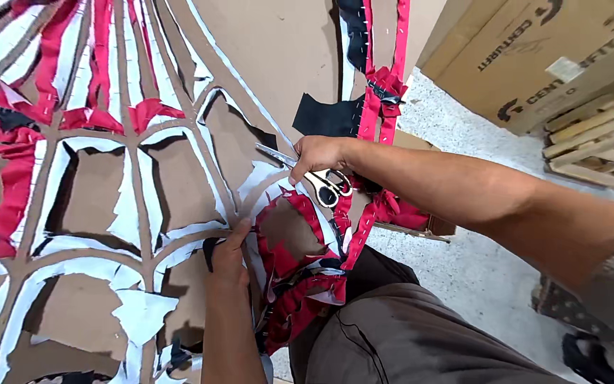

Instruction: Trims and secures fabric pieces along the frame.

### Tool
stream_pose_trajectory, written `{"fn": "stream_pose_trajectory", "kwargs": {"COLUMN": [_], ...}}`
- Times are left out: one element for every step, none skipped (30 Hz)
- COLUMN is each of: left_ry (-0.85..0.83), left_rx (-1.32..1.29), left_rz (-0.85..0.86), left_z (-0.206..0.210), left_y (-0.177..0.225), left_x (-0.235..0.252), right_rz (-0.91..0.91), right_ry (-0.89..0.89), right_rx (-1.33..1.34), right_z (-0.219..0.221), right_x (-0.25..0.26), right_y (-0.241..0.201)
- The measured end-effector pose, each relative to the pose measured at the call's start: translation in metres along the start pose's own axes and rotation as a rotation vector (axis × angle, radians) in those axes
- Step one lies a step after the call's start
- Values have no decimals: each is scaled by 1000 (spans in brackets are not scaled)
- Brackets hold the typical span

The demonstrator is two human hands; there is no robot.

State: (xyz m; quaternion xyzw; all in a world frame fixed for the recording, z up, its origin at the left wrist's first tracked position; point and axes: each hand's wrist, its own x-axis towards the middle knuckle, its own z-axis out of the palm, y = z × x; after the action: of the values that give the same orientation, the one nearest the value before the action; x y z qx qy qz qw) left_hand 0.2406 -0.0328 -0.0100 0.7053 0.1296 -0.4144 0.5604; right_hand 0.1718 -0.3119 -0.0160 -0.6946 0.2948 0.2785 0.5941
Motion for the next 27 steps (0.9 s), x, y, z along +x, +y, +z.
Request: {"fn": "stream_pose_trajectory", "kwargs": {"left_ry": [3, 9, 13, 16, 16, 16, 9, 0, -18, -45, -74, -92, -85, -66, -36, 12, 62, 96, 112, 125, 133, 137, 125, 112, 105, 98, 95], "left_rx": [-1, -4, -9, -11, -15, -13, -14, -21, -35, -58, -88, -108, -104, -78, -43, -20, -15, -13, -6, 0, 5, 9, 9, 5, 3, 1, 3], "left_rz": [-7, -8, -4, -2, -7, -14, -15, -13, -3, 7, 20, 29, 30, 27, 25, 29, 30, 27, 22, 14, 7, 0, -3, -3, -9, -19, -36], "left_z": [-1, -2, -3, -3, -3, -4, -5, -6, -9, -12, -15, -17, -18, -17, -15, -13, -10, -9, -7, -5, -5, -6, -6, -6, -6, -7, -8], "left_y": [-1, -3, -5, -6, -6, -5, -5, -6, -8, -11, -14, -17, -18, -16, -13, -9, -6, -4, -3, -3, -2, -1, 0, 1, 1, 1, 1], "left_x": [0, 1, 2, 2, 2, 1, 2, 3, 5, 6, 8, 10, 11, 12, 12, 12, 12, 12, 12, 12, 13, 13, 13, 15, 15, 15, 14], "right_rz": [6, 8, 5, 5, 1, -4, -16, -22, -23, -19, -10, -2, 7, 9, 3, -2, -8, -14, -15, -11, -5, 0, 8, 17, 21, 26, 31], "right_ry": [-18, -32, -35, -25, -2, 36, 75, 109, 137, 155, 162, 160, 146, 127, 107, 86, 66, 47, 28, 9, -14, -36, -48, -51, -54, -50, -39], "right_rx": [7, 14, 13, -3, -33, -88, -146, -195, -223, -220, -195, -159, -122, -80, -38, -6, 20, 47, 75, 102, 132, 160, 172, 174, 176, 178, 164], "right_z": [-1, -1, -1, 0, 1, 4, 8, 10, 12, 12, 12, 11, 11, 11, 10, 10, 10, 9, 8, 7, 5, 5, 5, 4, 3, 3, 2], "right_x": [1, 2, 2, 0, -3, -8, -13, -17, -19, -18, -16, -13, -11, -10, -8, -7, -6, -4, -4, -4, -3, -2, 0, 1, 2, 1, -1], "right_y": [0, 0, 0, -1, -3, -6, -8, -10, -9, -8, -6, -5, -4, -3, -3, -3, -3, -3, -3, -3, -4, -4, -4, -4, -4, -4, -5]}}
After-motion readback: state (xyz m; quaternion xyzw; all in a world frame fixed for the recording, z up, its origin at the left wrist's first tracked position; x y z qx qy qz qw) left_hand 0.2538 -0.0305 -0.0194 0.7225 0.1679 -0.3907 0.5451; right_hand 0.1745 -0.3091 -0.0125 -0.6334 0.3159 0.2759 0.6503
